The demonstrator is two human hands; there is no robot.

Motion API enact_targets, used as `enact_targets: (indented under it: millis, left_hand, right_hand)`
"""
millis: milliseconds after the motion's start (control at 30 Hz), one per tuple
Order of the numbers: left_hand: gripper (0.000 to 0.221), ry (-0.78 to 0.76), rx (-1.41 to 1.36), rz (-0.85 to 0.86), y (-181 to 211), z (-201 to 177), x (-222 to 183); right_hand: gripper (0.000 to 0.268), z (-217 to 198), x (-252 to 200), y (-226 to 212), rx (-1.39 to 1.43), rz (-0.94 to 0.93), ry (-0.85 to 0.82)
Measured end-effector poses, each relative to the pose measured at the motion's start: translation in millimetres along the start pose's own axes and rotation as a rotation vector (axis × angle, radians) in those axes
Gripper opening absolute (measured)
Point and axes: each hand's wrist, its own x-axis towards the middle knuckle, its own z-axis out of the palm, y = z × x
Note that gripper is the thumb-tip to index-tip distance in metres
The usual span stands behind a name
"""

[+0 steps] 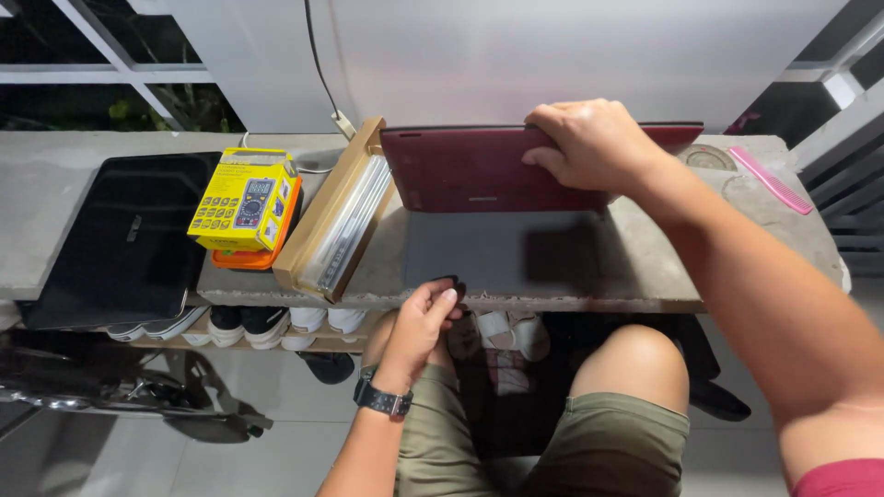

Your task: Unboxing a replacement electronic component and preparing a laptop for repair at a workbench.

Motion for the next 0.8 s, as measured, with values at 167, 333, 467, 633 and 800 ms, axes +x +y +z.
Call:
enact_targets:
  millis: [167,333,467,633,800]
  left_hand:
    - [0.053,-0.031,0.000,-0.142,34.0,19.6,-14.8]
    - [0.097,-0.191,-0.130,-0.091,43.9,50.1,-14.2]
    - [0.034,-0.255,-0.444,0.254,30.1,89.9,-21.9]
    - [0.027,-0.166,-0.350,0.285,31.1,87.0,-52.8]
    - [0.026,-0.251,-0.358,0.192,5.9,89.3,-75.7]
  right_hand:
    - [0.049,-50.0,12.0,1.8,0.132,0.222,-0.254]
    - [0.024,-106.0,-11.9,0.2,0.505,0.417,-0.195]
    - [0.024,-101.7,-40.3,-6.9,1.055,0.728,-0.155]
    - [0.021,-24.2,-88.1,12.3,1.188,0.826,-0.168]
    - [0.025,57.6,-125.3,24.2,1.125,0.816,-0.213]
